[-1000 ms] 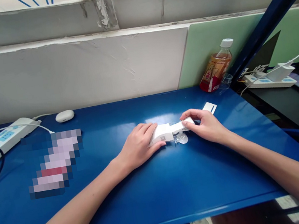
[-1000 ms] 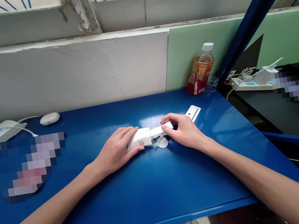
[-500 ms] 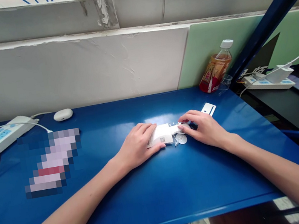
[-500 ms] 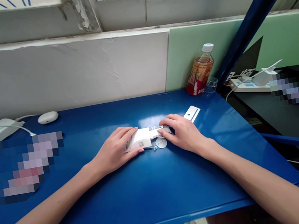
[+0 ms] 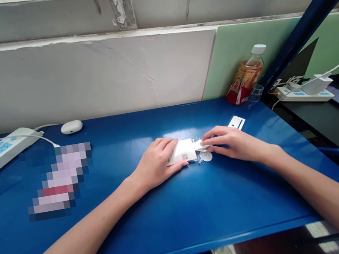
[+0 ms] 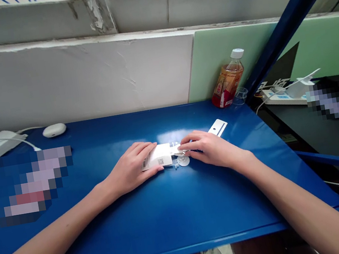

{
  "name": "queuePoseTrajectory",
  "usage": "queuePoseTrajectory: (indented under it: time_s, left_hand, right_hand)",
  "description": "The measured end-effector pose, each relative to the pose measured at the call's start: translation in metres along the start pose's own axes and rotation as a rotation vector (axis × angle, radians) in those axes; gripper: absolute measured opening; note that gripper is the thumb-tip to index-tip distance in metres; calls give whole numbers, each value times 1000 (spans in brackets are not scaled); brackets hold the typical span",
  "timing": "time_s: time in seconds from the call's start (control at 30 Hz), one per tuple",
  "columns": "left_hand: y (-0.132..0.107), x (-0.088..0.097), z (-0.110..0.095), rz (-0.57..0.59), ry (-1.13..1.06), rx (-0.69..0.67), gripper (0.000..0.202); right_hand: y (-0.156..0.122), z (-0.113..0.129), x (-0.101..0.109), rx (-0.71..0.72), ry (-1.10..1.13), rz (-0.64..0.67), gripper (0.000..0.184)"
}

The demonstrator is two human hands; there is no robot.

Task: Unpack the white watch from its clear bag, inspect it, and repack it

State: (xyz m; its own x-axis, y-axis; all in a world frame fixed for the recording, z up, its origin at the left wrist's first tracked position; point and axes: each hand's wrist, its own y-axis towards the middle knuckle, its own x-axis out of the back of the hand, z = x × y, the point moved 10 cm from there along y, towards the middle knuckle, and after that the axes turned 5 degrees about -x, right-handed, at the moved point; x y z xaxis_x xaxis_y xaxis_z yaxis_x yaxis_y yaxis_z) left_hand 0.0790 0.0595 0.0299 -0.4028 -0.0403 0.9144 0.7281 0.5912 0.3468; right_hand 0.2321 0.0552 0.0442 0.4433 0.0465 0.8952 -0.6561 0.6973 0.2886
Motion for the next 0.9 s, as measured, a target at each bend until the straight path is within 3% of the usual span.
queuePoseTrajectory:
  time_s: [0.13, 0.33, 0.47, 0.63, 0.9]
  left_hand:
    - [-1, 0, 1, -13, -10, 4, 56]
    - [-1, -1, 2, -8, -14, 0, 57]
    - [-1, -1, 1, -12, -11, -2, 57]
    - [0, -1, 1, -12, 3, -4, 57]
    - [0, 2, 0, -34, -11, -4, 55]
  right_hand:
    - [2, 4, 3, 4, -44, -60, 22]
    - [1, -9, 17, -69, -115, -85, 22]
    - [0, -9, 7, -74, -111, -49, 21]
    - [3, -1, -3, -92, -104, -138, 19]
    - [4, 2, -3, -142, -18, -163, 18]
